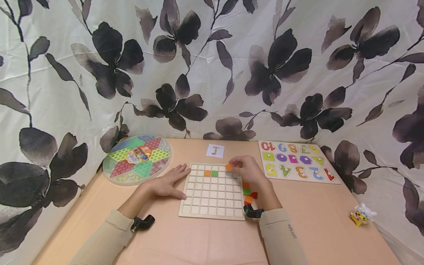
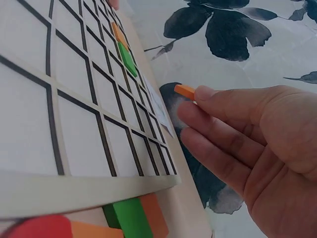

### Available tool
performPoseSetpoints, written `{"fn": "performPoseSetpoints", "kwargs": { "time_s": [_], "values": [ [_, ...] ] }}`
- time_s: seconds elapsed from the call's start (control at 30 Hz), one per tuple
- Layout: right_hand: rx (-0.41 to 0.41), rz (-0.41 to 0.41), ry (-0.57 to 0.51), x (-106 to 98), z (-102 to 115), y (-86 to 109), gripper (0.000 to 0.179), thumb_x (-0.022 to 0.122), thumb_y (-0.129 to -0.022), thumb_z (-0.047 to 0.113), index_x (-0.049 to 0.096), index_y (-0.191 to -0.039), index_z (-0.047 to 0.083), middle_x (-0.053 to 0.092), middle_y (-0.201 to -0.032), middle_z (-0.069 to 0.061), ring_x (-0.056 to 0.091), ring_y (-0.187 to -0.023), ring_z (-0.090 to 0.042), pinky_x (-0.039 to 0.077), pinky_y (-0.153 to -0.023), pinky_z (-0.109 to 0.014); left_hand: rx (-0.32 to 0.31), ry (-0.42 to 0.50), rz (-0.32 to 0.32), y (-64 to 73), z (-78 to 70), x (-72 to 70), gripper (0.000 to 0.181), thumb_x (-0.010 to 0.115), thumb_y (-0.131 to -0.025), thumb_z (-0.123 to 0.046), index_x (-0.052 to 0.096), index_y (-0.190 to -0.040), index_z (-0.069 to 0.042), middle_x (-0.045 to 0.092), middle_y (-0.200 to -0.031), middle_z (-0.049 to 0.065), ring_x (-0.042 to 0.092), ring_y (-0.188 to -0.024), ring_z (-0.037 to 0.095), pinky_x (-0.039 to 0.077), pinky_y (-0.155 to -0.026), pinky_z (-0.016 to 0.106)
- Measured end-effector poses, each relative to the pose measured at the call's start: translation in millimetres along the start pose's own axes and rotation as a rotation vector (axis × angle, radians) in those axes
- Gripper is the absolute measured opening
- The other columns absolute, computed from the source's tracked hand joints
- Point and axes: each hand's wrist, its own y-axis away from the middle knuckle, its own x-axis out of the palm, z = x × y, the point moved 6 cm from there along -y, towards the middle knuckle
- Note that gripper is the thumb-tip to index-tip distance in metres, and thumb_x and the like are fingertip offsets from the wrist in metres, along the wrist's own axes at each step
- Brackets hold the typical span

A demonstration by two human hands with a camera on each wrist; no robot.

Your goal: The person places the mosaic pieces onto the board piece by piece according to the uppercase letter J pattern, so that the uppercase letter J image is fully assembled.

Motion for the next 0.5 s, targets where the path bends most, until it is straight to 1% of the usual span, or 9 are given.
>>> {"fn": "performPoseSetpoints", "kwargs": {
  "time_s": [0.1,0.2,0.43,0.5],
  "values": [
    [-0.004,0.007,-0.010,3.2,0.2,-1.7,0.021,0.078,-0.094,0.012,0.078,-0.115,0.011,0.072,-0.099,-0.004,0.063,-0.089,-0.023,0.056,-0.082,-0.026,0.000,-0.004,0.000,-0.3,0.1,0.1,0.111,0.078,-0.087,-0.057,0.017,-0.168,-0.012,-0.002,-0.175,0.018,-0.007,-0.162,0.038,-0.001,-0.131,0.056],
    [-0.007,0.021,-0.023,7.4,0.0,-2.9,0.020,0.078,-0.094,0.012,0.078,-0.114,0.010,0.073,-0.098,-0.004,0.064,-0.088,-0.022,0.056,-0.081,-0.024,-0.004,-0.005,0.005,-0.4,0.6,0.6,0.112,0.078,-0.087,-0.057,0.017,-0.168,-0.012,-0.003,-0.175,0.018,-0.007,-0.162,0.038,-0.001,-0.131,0.055],
    [-0.066,0.046,0.020,16.2,3.6,-6.5,0.019,0.077,-0.093,0.007,0.077,-0.113,0.006,0.071,-0.095,-0.005,0.061,-0.085,-0.022,0.054,-0.074,-0.025,-0.006,-0.002,-0.004,-0.9,0.6,0.2,0.111,0.078,-0.087,-0.057,0.017,-0.168,-0.012,-0.002,-0.175,0.019,-0.007,-0.162,0.038,-0.001,-0.131,0.055],
    [-0.067,0.045,0.028,18.1,3.4,-7.4,0.019,0.077,-0.093,0.007,0.077,-0.112,0.006,0.070,-0.094,-0.004,0.060,-0.084,-0.022,0.054,-0.073,-0.024,-0.007,-0.002,-0.004,-1.1,0.6,0.4,0.111,0.078,-0.087,-0.057,0.017,-0.168,-0.012,-0.002,-0.175,0.018,-0.007,-0.162,0.038,-0.001,-0.132,0.055]
  ]
}}
